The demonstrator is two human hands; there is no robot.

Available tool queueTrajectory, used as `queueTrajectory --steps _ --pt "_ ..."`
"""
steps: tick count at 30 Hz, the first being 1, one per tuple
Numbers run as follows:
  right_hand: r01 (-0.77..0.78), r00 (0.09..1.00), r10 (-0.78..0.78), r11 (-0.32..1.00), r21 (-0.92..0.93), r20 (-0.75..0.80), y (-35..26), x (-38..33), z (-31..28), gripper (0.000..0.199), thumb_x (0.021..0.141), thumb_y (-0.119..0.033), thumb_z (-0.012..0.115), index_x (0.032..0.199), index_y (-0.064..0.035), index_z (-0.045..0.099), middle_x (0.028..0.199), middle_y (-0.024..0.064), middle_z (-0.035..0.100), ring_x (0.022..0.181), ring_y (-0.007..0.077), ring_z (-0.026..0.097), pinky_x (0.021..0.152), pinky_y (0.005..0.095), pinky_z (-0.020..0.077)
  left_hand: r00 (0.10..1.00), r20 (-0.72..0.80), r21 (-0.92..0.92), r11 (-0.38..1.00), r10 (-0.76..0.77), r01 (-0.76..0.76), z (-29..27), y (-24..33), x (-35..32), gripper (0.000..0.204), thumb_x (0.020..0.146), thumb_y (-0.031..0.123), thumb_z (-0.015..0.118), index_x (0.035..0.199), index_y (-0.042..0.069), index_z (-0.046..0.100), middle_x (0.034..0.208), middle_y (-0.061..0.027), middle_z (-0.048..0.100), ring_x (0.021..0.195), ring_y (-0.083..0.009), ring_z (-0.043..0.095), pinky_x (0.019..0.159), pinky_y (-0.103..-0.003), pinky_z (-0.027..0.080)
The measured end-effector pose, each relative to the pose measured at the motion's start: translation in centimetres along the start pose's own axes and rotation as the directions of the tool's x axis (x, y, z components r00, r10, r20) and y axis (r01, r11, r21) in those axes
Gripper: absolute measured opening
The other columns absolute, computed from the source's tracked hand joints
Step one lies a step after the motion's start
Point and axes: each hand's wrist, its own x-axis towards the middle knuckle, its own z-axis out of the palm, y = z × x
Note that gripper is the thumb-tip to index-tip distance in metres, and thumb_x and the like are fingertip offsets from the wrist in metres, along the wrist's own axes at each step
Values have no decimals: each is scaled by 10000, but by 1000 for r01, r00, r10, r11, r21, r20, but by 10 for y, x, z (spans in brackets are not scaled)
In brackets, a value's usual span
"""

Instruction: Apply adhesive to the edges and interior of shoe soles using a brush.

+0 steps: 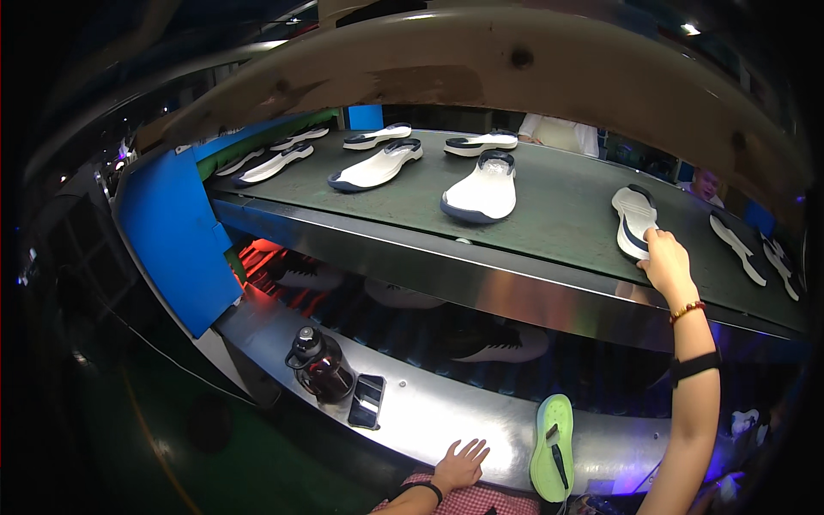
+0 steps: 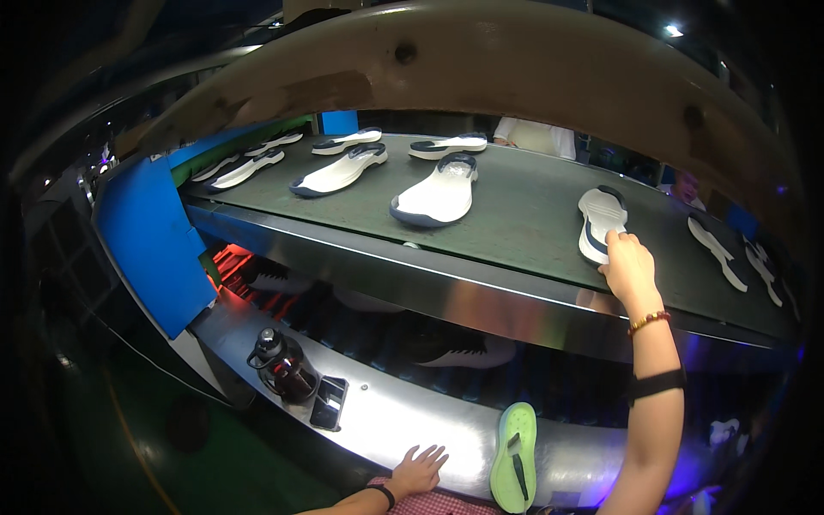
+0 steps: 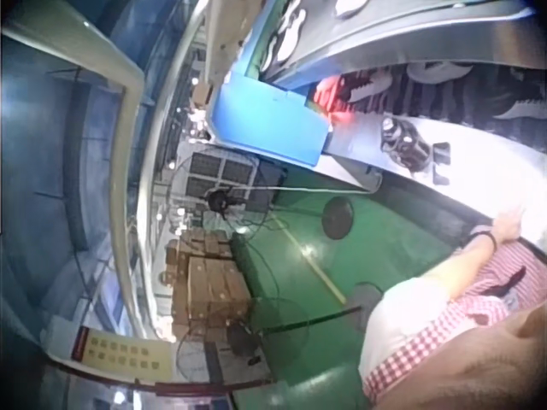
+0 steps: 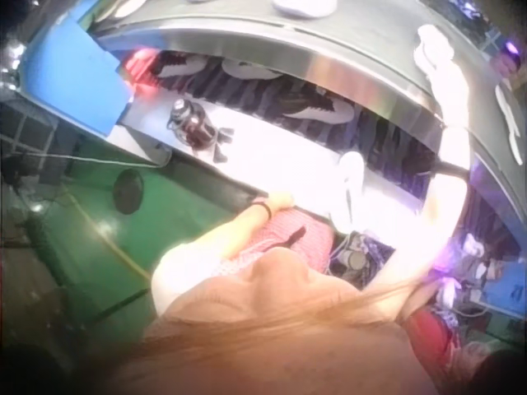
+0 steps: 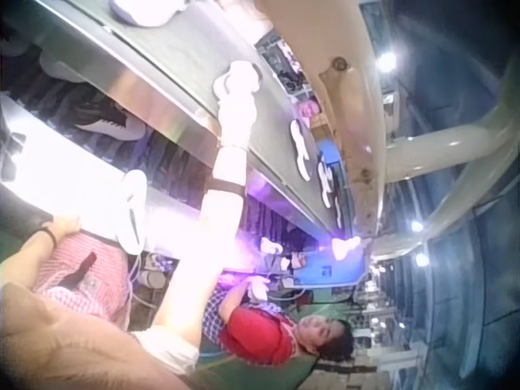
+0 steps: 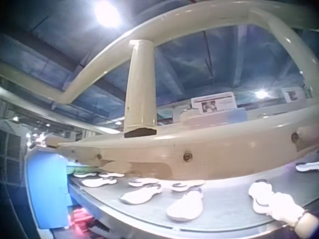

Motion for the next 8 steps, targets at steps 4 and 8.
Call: queueTrajectory --steps 4,8 --pt "138 968 -132 990 13 -214 -30 -44 -31 285 619 -159 724 816 -43 554 808 97 555 819 259 523 705 357 395 999 -47 0 1000 14 -14 -5 0 0 477 792 252 447 1253 129 465 1337 -79 425 1234 -193 393 1001 -483 276" --pt "222 954 -194 969 105 -229 -66 -96 -71 338 603 -143 723 880 -42 558 814 117 529 801 286 510 718 370 380 998 -56 -1 1000 -3 3 3 2 -1 480 784 258 460 1246 130 472 1334 -83 428 1233 -193 394 999 -481 281"
